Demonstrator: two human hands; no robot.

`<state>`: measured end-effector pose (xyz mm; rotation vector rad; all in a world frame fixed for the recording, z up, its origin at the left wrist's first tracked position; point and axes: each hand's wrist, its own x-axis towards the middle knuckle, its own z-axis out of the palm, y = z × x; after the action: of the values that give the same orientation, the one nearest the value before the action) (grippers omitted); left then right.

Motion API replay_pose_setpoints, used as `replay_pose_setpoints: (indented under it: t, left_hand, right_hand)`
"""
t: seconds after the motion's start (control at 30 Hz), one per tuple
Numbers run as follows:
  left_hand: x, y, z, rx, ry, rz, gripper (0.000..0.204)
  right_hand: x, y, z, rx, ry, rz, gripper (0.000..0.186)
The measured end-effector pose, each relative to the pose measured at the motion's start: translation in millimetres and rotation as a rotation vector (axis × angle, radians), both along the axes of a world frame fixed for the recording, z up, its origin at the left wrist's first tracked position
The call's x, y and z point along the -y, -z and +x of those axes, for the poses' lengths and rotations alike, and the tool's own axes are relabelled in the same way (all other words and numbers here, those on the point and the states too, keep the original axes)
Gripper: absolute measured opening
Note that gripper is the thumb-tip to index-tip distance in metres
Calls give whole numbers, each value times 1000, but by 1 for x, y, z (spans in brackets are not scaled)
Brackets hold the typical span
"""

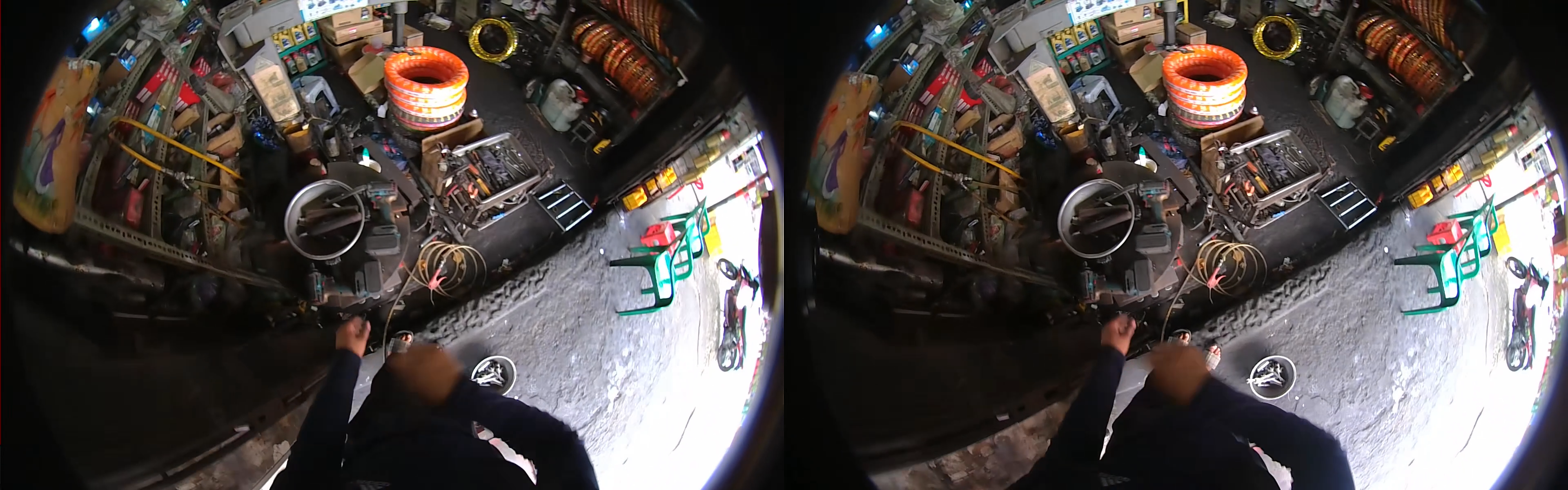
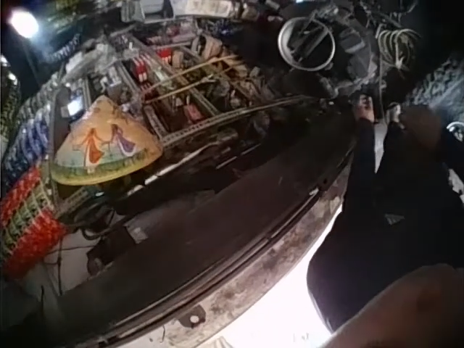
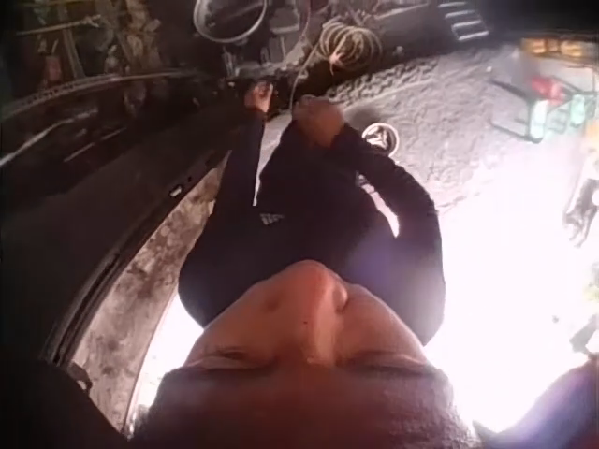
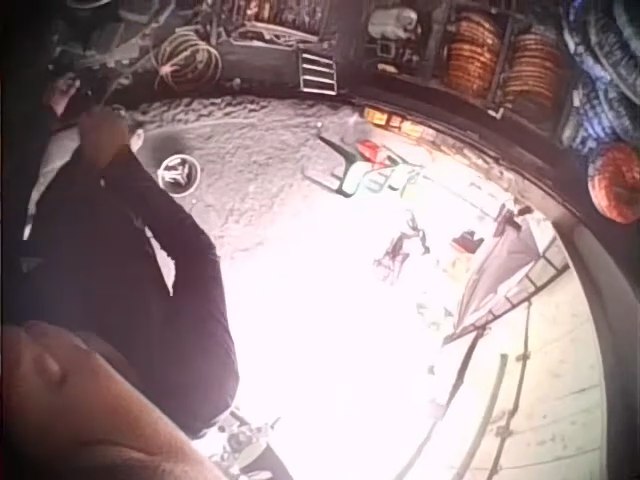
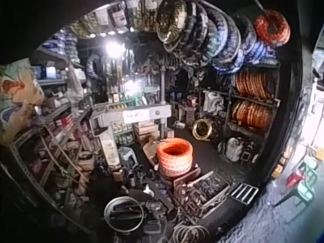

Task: Installing and connecting electrical wiring and components on a motorcycle under the seat area.

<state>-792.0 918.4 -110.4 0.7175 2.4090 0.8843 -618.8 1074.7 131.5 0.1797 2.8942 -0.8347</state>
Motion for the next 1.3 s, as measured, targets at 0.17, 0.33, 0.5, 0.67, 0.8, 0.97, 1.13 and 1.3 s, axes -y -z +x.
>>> replay_pose_setpoints:
  t: [0.17,0.33,0.5,0.67,0.8,0.97,1.13,1.3]
  left_hand:
    - [-62,59,-196,-441,-212,1,14]
    - [-154,102,-226,-353,-97,-276,29]
    - [-141,150,-304,-256,64,-607,32]
    - [-146,124,-263,-280,4,-346,50]
    - [-132,75,-243,-227,1,21,54]
    - [-180,26,-203,-225,280,211,37]
    - [-178,-12,-9,139,935,390,17]
    - [-74,-95,222,43,1753,203,23]
  right_hand:
    - [-35,227,301,703,652,102,36]
    - [87,196,487,1517,608,48,62]
    - [202,254,486,1130,908,-68,66]
    - [319,284,398,1509,1143,-87,55]
    - [400,296,366,1363,1687,-504,70]
    - [476,284,306,962,2242,-688,62]
    - [441,274,302,785,2183,-466,45]
    - [376,158,290,-325,2282,-168,38]
